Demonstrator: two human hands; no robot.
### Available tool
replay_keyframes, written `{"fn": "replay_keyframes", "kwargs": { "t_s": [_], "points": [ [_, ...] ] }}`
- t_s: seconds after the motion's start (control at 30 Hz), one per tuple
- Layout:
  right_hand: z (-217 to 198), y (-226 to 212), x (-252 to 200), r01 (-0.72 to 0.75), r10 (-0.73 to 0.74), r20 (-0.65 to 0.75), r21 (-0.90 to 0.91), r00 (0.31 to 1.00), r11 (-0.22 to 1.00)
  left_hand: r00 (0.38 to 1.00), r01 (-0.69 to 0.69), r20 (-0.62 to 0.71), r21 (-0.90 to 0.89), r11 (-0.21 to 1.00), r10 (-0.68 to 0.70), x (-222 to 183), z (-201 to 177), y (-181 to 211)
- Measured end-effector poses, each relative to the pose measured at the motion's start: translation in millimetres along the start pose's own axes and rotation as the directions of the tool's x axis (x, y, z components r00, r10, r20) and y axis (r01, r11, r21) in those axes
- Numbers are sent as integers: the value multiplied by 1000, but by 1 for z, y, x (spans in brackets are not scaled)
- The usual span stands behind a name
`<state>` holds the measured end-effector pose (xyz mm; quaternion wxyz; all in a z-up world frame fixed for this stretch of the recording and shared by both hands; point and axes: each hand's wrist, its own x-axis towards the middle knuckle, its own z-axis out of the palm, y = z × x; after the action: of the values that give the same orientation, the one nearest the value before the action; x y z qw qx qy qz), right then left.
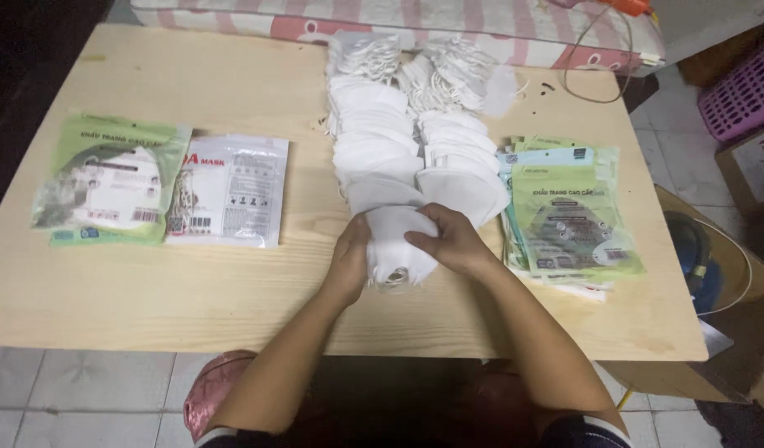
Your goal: Sorting and inspecting white face masks from a large stack on a wooden table.
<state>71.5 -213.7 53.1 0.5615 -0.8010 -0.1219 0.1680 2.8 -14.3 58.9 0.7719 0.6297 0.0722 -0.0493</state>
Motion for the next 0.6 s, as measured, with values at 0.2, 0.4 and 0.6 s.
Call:
{"fn": "replay_keyframes", "kwargs": {
  "t_s": [0.2,0.4,0.6],
  "points": [
    [5,-13,-9,-15,15,-4,-30,1000,999,995,-99,17,-140,985,103,16,-7,-35],
    [1,-39,-16,62,-68,-37,-137,997,989,999,-24,-39,-247,969,14,7,-9,-48],
    [-56,19,-3,98,-471,-193,-846,861,525,996,5,-82,-245,969,-26,-3,-12,-39]
  ]
}}
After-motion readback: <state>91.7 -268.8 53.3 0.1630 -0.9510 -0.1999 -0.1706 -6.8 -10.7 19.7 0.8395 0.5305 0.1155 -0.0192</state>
